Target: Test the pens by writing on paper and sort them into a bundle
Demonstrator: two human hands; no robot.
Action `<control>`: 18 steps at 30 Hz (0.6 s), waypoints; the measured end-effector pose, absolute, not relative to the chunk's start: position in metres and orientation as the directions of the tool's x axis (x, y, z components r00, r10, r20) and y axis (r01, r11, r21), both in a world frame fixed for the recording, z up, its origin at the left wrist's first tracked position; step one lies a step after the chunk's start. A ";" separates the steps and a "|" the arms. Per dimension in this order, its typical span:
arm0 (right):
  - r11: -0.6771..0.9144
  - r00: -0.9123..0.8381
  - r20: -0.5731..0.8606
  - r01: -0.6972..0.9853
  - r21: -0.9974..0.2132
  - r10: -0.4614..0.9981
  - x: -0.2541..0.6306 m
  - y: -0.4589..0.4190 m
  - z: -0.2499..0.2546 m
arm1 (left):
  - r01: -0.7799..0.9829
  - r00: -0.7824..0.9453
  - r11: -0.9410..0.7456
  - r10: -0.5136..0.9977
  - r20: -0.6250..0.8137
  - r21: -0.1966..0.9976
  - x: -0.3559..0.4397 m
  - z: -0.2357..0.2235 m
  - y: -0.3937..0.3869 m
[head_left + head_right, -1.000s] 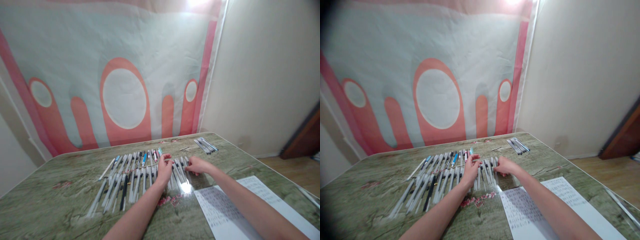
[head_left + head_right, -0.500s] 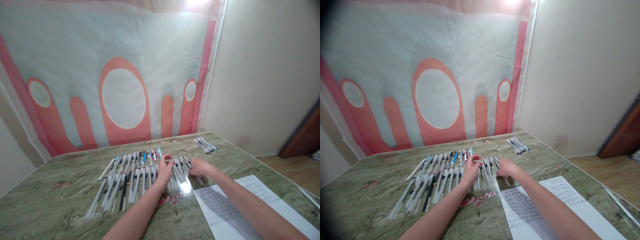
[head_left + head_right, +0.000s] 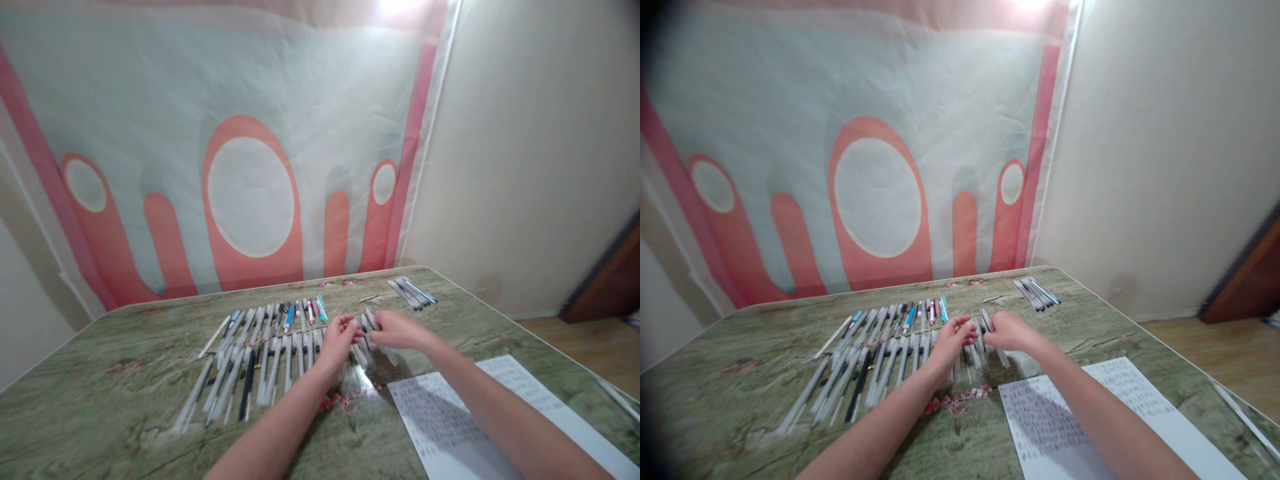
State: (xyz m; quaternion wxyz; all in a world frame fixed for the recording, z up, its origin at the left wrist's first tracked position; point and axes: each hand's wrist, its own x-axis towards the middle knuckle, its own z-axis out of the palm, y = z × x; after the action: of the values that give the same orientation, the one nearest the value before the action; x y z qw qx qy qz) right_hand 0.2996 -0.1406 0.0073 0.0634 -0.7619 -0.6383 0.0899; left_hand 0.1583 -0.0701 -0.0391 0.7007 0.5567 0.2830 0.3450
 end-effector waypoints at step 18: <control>0.134 -0.136 0.029 0.878 -0.459 0.990 0.276 -0.147 0.016 | -0.342 0.779 0.565 0.618 -0.110 0.751 0.148 -0.022 -0.064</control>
State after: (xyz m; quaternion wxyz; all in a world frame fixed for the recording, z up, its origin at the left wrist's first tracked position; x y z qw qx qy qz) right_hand 0.2760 -0.1475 0.0161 0.1659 -0.6360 -0.7345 0.1688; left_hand 0.1485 -0.0640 -0.0215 0.8652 0.3753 0.1837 0.2772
